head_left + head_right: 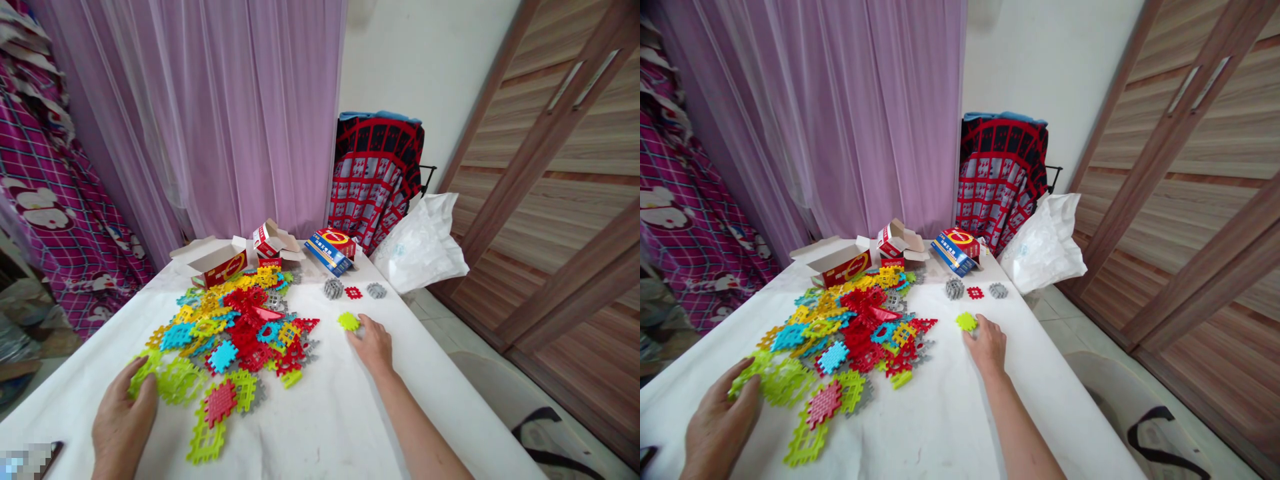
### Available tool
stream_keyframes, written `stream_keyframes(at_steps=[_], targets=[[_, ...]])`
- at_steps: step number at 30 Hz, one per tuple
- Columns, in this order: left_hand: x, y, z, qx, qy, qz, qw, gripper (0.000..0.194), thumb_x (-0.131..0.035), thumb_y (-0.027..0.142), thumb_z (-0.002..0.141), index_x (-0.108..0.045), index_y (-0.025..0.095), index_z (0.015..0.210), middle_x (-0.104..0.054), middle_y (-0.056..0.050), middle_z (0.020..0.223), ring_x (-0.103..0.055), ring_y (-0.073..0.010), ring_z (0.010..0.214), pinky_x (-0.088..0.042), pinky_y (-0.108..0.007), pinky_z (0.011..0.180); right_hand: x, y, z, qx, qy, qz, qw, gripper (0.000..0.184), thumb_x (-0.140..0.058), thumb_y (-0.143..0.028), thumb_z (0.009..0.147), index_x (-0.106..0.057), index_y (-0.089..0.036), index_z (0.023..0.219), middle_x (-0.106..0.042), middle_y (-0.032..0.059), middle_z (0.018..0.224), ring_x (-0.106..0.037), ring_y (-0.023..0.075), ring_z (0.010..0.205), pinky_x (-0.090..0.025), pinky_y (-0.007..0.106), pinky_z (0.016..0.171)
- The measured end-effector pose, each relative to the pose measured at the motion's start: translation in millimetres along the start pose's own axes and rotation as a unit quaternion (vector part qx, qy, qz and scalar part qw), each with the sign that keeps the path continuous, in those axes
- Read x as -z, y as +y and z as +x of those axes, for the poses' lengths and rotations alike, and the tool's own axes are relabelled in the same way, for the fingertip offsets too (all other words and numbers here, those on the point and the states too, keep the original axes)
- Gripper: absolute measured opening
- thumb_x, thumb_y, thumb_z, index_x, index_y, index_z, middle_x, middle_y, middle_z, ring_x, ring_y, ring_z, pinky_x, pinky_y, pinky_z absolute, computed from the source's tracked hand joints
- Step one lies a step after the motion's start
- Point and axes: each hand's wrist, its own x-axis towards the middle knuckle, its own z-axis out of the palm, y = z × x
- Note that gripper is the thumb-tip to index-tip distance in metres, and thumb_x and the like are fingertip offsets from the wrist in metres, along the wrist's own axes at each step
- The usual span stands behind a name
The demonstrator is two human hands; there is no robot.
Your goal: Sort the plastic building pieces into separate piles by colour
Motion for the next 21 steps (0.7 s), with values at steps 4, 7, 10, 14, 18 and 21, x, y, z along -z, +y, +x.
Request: stream_keyframes(at_steps=[4,7,10,14,18,21], targets=[[-3.5,-2,3,0.013,0.007,0.001,1.0,0.057,-0.041,0.051,0.079,-0.06,0.024,0.126,-0.063,-0.005,0.128,-0.055,-0.0169,0.069,-0.051,-0.035,0.08,0,0,1,-0.013,-0.003,0.009,1.0,0.046,-0.065,-0.034,0.082,-0.059,-0.019,0.125,-0.072,0.0067,0.113,-0.061,0.025,0.108,-0.041,0.033,0.086],[-5.7,-4,5,0.023,0.009,-0.006,1.0,0.054,-0.044,0.052,0.078,-0.061,0.028,0.124,-0.063,-0.001,0.128,-0.055,-0.0169,0.071,-0.051,-0.035,0.081,1,2,1,-0.02,0.011,0.006,1.0,0.046,-0.066,-0.034,0.082,-0.059,-0.02,0.126,-0.071,0.0069,0.115,-0.061,0.0246,0.108,-0.041,0.032,0.086],[-5.3,-6,6,0.018,0.008,-0.011,1.0,0.051,-0.045,0.052,0.079,-0.061,0.029,0.122,-0.064,0.0,0.126,-0.055,-0.0168,0.069,-0.051,-0.036,0.079,3,6,1,-0.037,0.021,-0.011,0.999,0.045,-0.065,-0.034,0.083,-0.059,-0.019,0.126,-0.072,0.0079,0.113,-0.062,0.0252,0.107,-0.042,0.033,0.084],[-2.6,-5,4,-0.011,0.0,-0.015,1.0,0.055,-0.042,0.052,0.084,-0.06,0.021,0.126,-0.065,-0.01,0.121,-0.056,-0.0175,0.066,-0.051,-0.037,0.073,5,13,2,-0.056,0.025,-0.035,0.997,0.046,-0.065,-0.036,0.084,-0.059,-0.018,0.126,-0.072,0.0091,0.109,-0.063,0.0265,0.104,-0.043,0.034,0.082],[-2.7,-6,4,-0.029,0.002,-0.014,0.999,0.054,-0.044,0.049,0.084,-0.063,0.018,0.124,-0.066,-0.013,0.116,-0.055,-0.0165,0.061,-0.051,-0.038,0.07,4,16,2,-0.052,0.031,-0.045,0.997,0.045,-0.065,-0.036,0.084,-0.06,-0.018,0.125,-0.072,0.0094,0.107,-0.063,0.0267,0.104,-0.042,0.034,0.081],[-3.7,-9,5,-0.03,0.002,-0.013,0.999,0.052,-0.045,0.048,0.083,-0.063,0.02,0.123,-0.067,-0.011,0.114,-0.055,-0.0156,0.06,-0.051,-0.037,0.07,2,15,2,-0.043,0.047,-0.044,0.997,0.044,-0.065,-0.036,0.084,-0.06,-0.019,0.124,-0.073,0.0091,0.106,-0.063,0.0259,0.103,-0.041,0.034,0.082]])
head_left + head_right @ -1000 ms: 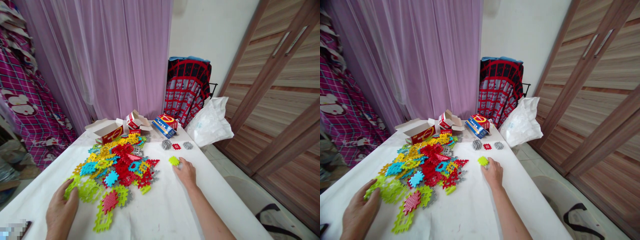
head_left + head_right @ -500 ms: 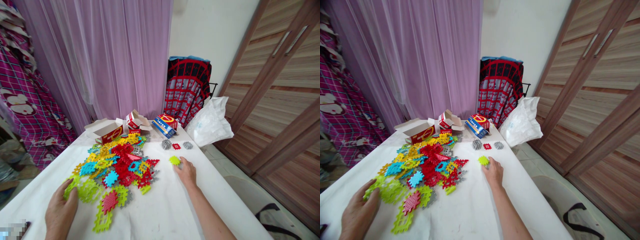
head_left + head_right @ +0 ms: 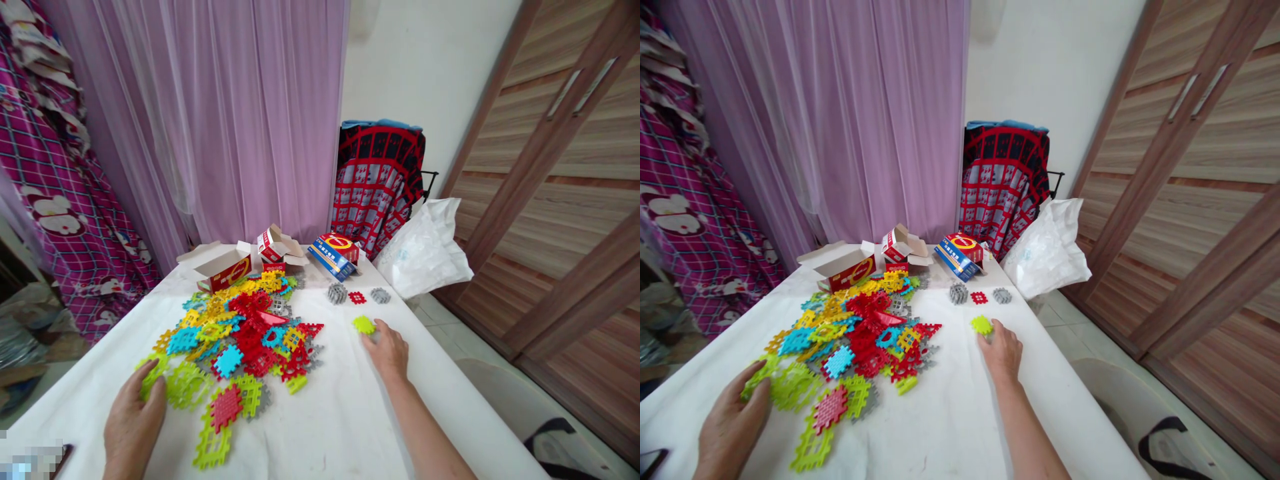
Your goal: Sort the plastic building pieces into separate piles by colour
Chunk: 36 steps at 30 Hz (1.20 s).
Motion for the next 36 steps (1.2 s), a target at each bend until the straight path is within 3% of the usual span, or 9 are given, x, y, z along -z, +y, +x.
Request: stream_keyframes(at_steps=[5,12,15,18,30,36], targets=[[0.0,-4,0,-0.019,-0.015,0.004,1.0,0.056,-0.041,0.052,0.086,-0.06,0.018,0.126,-0.067,-0.014,0.113,-0.055,-0.0166,0.058,-0.05,-0.039,0.068,1,-5,-2,0.037,-0.007,0.003,0.999,0.041,-0.066,-0.034,0.083,-0.061,-0.02,0.121,-0.073,0.0076,0.105,-0.063,0.0246,0.103,-0.04,0.032,0.084],[-0.7,3,-2,-0.033,0.002,-0.005,0.999,0.054,-0.04,0.05,0.088,-0.061,0.017,0.124,-0.065,-0.015,0.124,-0.058,-0.018,0.065,-0.05,-0.039,0.073,2,-11,1,0.018,-0.006,0.032,0.999,0.039,-0.067,-0.034,0.084,-0.061,-0.02,0.12,-0.073,0.0073,0.109,-0.064,0.0243,0.104,-0.04,0.032,0.084],[-0.8,0,0,-0.03,0.003,-0.007,1.0,0.052,-0.043,0.049,0.087,-0.062,0.018,0.123,-0.067,-0.013,0.118,-0.058,-0.018,0.065,-0.051,-0.039,0.071,-3,-21,3,0.017,-0.01,0.057,0.998,0.04,-0.068,-0.034,0.083,-0.061,-0.019,0.12,-0.073,0.0073,0.108,-0.064,0.0244,0.103,-0.041,0.032,0.085],[0.5,-2,2,-0.016,-0.008,-0.001,1.0,0.052,-0.046,0.05,0.085,-0.062,0.02,0.124,-0.069,-0.011,0.11,-0.055,-0.0169,0.062,-0.051,-0.038,0.069,-10,-37,2,0.027,-0.008,0.087,0.996,0.04,-0.068,-0.033,0.082,-0.061,-0.02,0.119,-0.073,0.0065,0.11,-0.064,0.0238,0.103,-0.041,0.032,0.085],[0.2,7,1,0.021,-0.02,-0.019,0.999,0.056,-0.042,0.052,0.083,-0.061,0.021,0.126,-0.065,-0.012,0.122,-0.056,-0.0168,0.063,-0.053,-0.042,0.081,-28,-134,21,0.01,-0.065,0.157,0.985,0.032,-0.064,-0.04,0.084,-0.061,-0.025,0.112,-0.073,0.0045,0.109,-0.067,0.0208,0.098,-0.047,0.028,0.079],[-5.7,-3,4,0.0,0.008,-0.045,0.999,0.049,-0.045,0.051,0.082,-0.064,0.023,0.118,-0.068,-0.01,0.117,-0.064,-0.0231,0.081,-0.052,-0.042,0.086,-31,-150,34,-0.016,-0.09,0.111,0.99,0.034,-0.064,-0.041,0.084,-0.062,-0.025,0.114,-0.072,0.0068,0.107,-0.067,0.0219,0.098,-0.048,0.029,0.076]])
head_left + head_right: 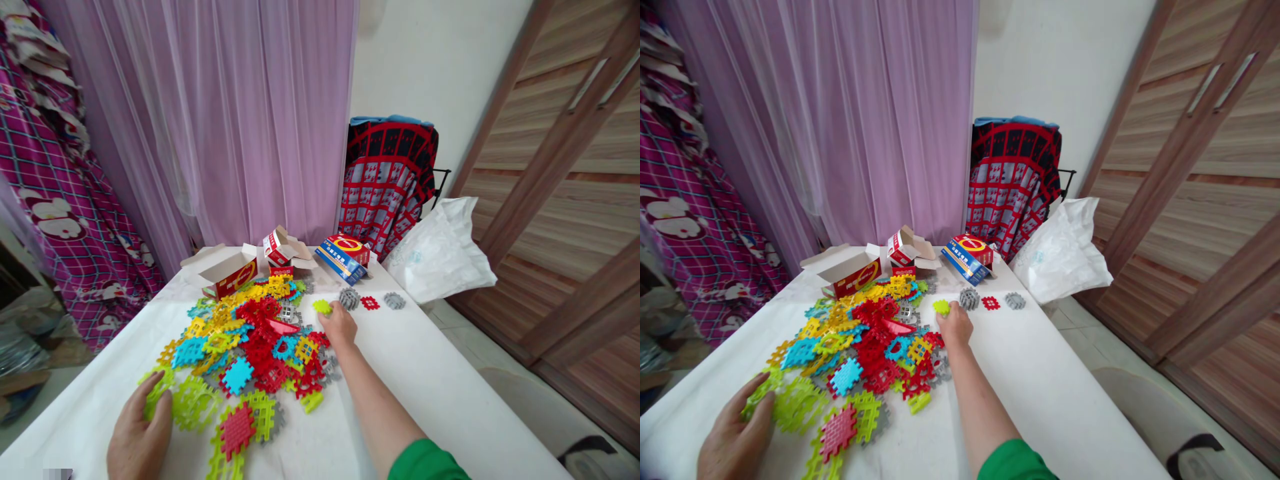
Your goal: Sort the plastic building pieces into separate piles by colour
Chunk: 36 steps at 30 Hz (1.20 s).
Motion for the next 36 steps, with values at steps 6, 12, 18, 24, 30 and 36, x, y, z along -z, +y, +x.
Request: stream_keyframes(at_steps=[6,12,18,24,30,36], targets=[[1.4,3,0,0.022,-0.022,0.002,1.0,0.053,-0.044,0.051,0.082,-0.062,0.022,0.123,-0.064,-0.011,0.124,-0.064,-0.027,0.1,-0.053,-0.042,0.088,1,-4,-1,-0.015,-0.021,-0.021,0.999,0.037,-0.06,-0.042,0.085,-0.063,-0.023,0.116,-0.07,0.0095,0.111,-0.066,0.0238,0.102,-0.049,0.032,0.079],[-2.0,-6,2,0.011,-0.004,-0.005,1.0,0.049,-0.047,0.049,0.083,-0.063,0.022,0.12,-0.066,-0.01,0.118,-0.065,-0.0266,0.1,-0.053,-0.042,0.089,10,-5,0,-0.019,-0.019,0.007,1.0,0.041,-0.062,-0.045,0.083,-0.064,-0.021,0.116,-0.067,0.0107,0.113,-0.066,0.0247,0.1,-0.049,0.033,0.079],[-5.5,-14,3,-0.018,-0.005,-0.014,1.0,0.047,-0.052,0.045,0.082,-0.061,0.025,0.123,-0.064,-0.008,0.127,-0.063,-0.0261,0.107,-0.054,-0.038,0.087,15,20,-39,0.104,0.001,0.132,0.986,0.022,-0.053,-0.033,0.087,-0.069,-0.021,0.097,-0.07,0.0055,0.104,-0.066,0.0183,0.087,-0.05,0.03,0.082],[-11.1,-13,-1,-0.09,0.018,-0.014,0.996,0.043,-0.049,0.043,0.083,-0.063,0.023,0.118,-0.064,-0.008,0.128,-0.061,-0.0264,0.115,-0.051,-0.039,0.093,7,23,-86,0.309,-0.002,0.152,0.939,0.03,-0.063,-0.03,0.08,-0.07,-0.023,0.109,-0.07,0.0079,0.117,-0.059,0.0239,0.11,-0.045,0.038,0.098],[-14.7,-14,0,-0.144,0.015,-0.007,0.989,0.041,-0.047,0.041,0.084,-0.063,0.022,0.117,-0.065,-0.009,0.127,-0.06,-0.0255,0.119,-0.05,-0.037,0.095,10,18,-79,0.284,0.059,0.141,0.947,0.024,-0.051,-0.027,0.091,-0.072,-0.021,0.1,-0.072,0.0076,0.109,-0.061,0.0219,0.104,-0.046,0.036,0.093],[-16.2,-4,-7,-0.196,0.015,-0.008,0.98,0.039,-0.047,0.038,0.087,-0.063,0.02,0.117,-0.066,-0.011,0.125,-0.058,-0.0249,0.12,-0.046,-0.041,0.103,33,9,-129,0.423,0.004,0.195,0.885,0.021,-0.052,-0.033,0.094,-0.07,-0.024,0.094,-0.072,0.0049,0.094,-0.062,0.0193,0.091,-0.046,0.035,0.087]])
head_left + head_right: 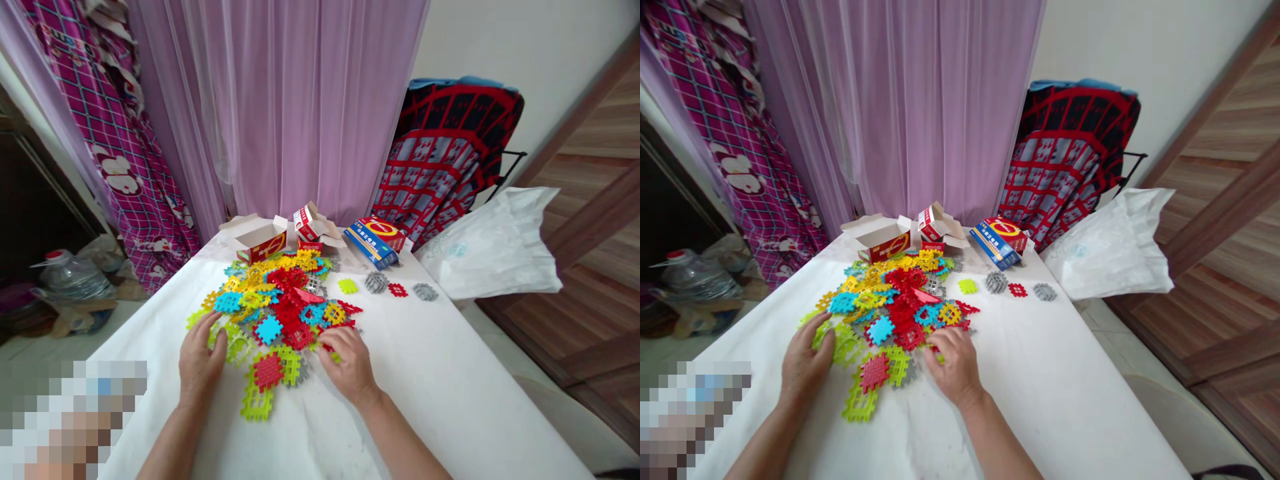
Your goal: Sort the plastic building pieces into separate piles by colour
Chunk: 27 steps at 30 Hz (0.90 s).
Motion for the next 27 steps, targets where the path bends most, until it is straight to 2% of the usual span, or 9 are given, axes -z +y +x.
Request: stream_keyframes(at_steps=[3,5,7,9,13,16,20,23,27], targets=[[-7.7,17,-18,-0.059,-0.028,-0.009,0.998,0.04,-0.047,0.042,0.088,-0.064,0.022,0.118,-0.065,-0.009,0.128,-0.056,-0.0236,0.124,-0.041,-0.043,0.109,-8,-30,-11,0.098,-0.056,0.018,0.993,0.036,-0.066,-0.05,0.084,-0.066,-0.024,0.109,-0.07,0.0061,0.109,-0.058,0.0229,0.102,-0.044,0.039,0.092],[-16.8,31,-33,-0.098,-0.056,-0.008,0.994,0.04,-0.048,0.043,0.089,-0.064,0.024,0.121,-0.063,-0.008,0.133,-0.054,-0.0238,0.127,-0.038,-0.045,0.111,-19,-41,-12,0.126,-0.082,0.009,0.989,0.048,-0.073,-0.055,0.076,-0.064,-0.025,0.112,-0.068,0.0056,0.114,-0.056,0.0241,0.106,-0.042,0.04,0.093],[-28.2,42,-44,-0.149,-0.076,0.048,0.985,0.042,-0.05,0.043,0.09,-0.062,0.024,0.126,-0.061,-0.01,0.136,-0.051,-0.0273,0.131,-0.03,-0.052,0.115,-30,-43,-6,0.11,-0.086,-0.017,0.99,0.045,-0.076,-0.052,0.075,-0.064,-0.027,0.111,-0.068,0.0042,0.113,-0.056,0.0238,0.106,-0.041,0.039,0.093],[-40.0,50,-43,-0.15,-0.067,0.086,0.983,0.042,-0.05,0.041,0.091,-0.062,0.023,0.127,-0.059,-0.012,0.139,-0.047,-0.0289,0.135,-0.022,-0.054,0.118,-40,-39,3,0.08,-0.069,-0.045,0.993,0.039,-0.075,-0.046,0.078,-0.065,-0.027,0.11,-0.068,0.004,0.112,-0.056,0.0238,0.106,-0.039,0.039,0.093],[-55.6,55,-15,-0.117,-0.032,0.102,0.987,0.039,-0.045,0.037,0.094,-0.064,0.022,0.124,-0.059,-0.013,0.139,-0.045,-0.0313,0.136,-0.017,-0.058,0.118,-48,-26,14,0.021,-0.016,-0.086,0.996,0.041,-0.073,-0.044,0.081,-0.064,-0.024,0.116,-0.068,0.0069,0.115,-0.055,0.0258,0.108,-0.037,0.04,0.094],[-53.6,51,0,-0.096,-0.011,0.097,0.991,0.036,-0.044,0.037,0.094,-0.067,0.022,0.118,-0.063,-0.013,0.134,-0.05,-0.0311,0.131,-0.021,-0.058,0.116,-44,-20,11,-0.017,0.0,-0.093,0.996,0.038,-0.072,-0.043,0.082,-0.065,-0.024,0.114,-0.069,0.0061,0.116,-0.055,0.0257,0.109,-0.036,0.04,0.095],[-34.9,37,-7,-0.064,0.025,0.079,0.995,0.035,-0.038,0.035,0.097,-0.066,0.025,0.116,-0.066,-0.008,0.13,-0.054,-0.0251,0.128,-0.026,-0.053,0.115,-39,-23,8,-0.002,-0.001,-0.087,0.996,0.038,-0.071,-0.041,0.082,-0.065,-0.024,0.116,-0.068,0.0058,0.121,-0.053,0.026,0.113,-0.034,0.04,0.098],[-22.9,26,-16,-0.036,0.052,0.068,0.996,0.035,-0.037,0.035,0.098,-0.064,0.025,0.117,-0.066,-0.009,0.128,-0.055,-0.0242,0.126,-0.03,-0.053,0.113,-45,-30,16,0.025,-0.008,-0.084,0.996,0.038,-0.069,-0.037,0.083,-0.064,-0.023,0.119,-0.067,0.0057,0.124,-0.051,0.0265,0.115,-0.033,0.042,0.099],[-22.7,15,-17,-0.026,0.064,0.055,0.996,0.034,-0.039,0.035,0.096,-0.065,0.024,0.115,-0.068,-0.01,0.125,-0.058,-0.0255,0.122,-0.034,-0.054,0.11,-60,-38,30,0.021,-0.051,-0.095,0.994,0.025,-0.07,-0.03,0.083,-0.068,-0.026,0.108,-0.071,0.0031,0.116,-0.053,0.0259,0.109,-0.036,0.042,0.093]])
